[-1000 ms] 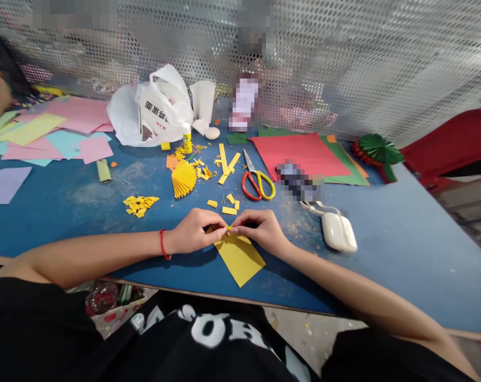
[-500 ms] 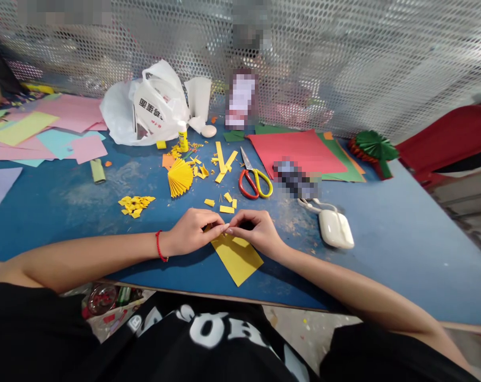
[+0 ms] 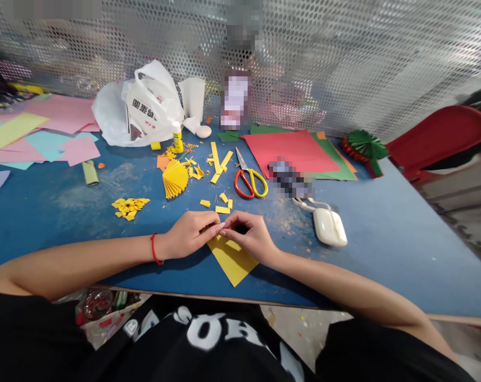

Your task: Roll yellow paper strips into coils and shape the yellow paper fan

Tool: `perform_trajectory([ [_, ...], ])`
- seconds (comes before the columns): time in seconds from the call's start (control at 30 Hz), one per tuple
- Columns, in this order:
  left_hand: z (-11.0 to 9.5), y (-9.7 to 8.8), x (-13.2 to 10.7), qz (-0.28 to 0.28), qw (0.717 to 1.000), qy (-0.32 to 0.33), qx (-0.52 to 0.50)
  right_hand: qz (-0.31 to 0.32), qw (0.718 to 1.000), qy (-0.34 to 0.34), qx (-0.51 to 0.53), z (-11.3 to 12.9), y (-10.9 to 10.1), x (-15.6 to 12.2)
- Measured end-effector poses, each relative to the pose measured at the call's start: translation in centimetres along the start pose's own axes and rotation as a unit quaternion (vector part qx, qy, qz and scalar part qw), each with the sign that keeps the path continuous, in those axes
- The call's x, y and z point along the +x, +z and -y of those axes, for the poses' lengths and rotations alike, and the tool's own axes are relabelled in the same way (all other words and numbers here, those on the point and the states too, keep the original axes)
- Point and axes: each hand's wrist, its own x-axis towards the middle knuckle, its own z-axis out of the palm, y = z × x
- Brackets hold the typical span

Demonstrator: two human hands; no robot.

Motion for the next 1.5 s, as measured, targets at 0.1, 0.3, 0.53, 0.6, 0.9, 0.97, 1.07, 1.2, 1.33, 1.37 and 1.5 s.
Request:
perform_trajectory([
  [0.1,0.0,0.0,0.0,0.009,1.000,0.007,0.005,-0.001,1.000,-0.001,0.005,0.0,0.1,-0.1],
  [0.3,0.2,0.3,-0.1,0.016,0.999,0.030,0.027,0.011,1.000,-0.006,-0.007,0.2,-0.2,0.0],
  [0.53,-0.1,0.2,-0.2,0.024,0.994,0.082,0.061,0.053,0.998,-0.010,-0.010,0.6,-0.6,0.1],
  [0.6,-0.5,0.0,-0.3,-0.025,0.996,0.069,0.057,0.051,0.999,-0.017,-0.007,1.3,-1.0,0.5],
  [0.9,-0.9,1.2,-1.5,-0.295,0.887,0.333,0.121,0.136,0.990,-0.010,0.027,8.9,3.6,7.8],
  [0.97,-0.8,1.8,-2.0,-0.301,0.876,0.349,0.141,0.188,0.982,-0.025,0.024,9.7,5.7,10.1],
  [1.07,-0.7,2.2,-2.5,-0.150,0.897,0.396,0.125,0.228,0.973,-0.036,0.004,9.4,8.5,13.1],
  [1.2,-0.9,2.5,-2.3,0.059,0.899,0.425,0.089,0.264,0.961,-0.059,-0.048,8.0,10.9,15.6],
  [1.33,-1.3,3.0,-2.4,0.140,0.904,0.388,0.109,0.282,0.957,-0.072,-0.021,8.0,11.1,16.0],
  [1.37,-1.4,3.0,-2.6,0.159,0.905,0.377,0.118,0.278,0.958,-0.073,-0.010,8.3,10.7,16.0],
  [1.5,-1.6,3.2,-3.1,0.200,0.907,0.350,0.120,0.254,0.965,-0.063,-0.016,9.6,7.9,15.3],
])
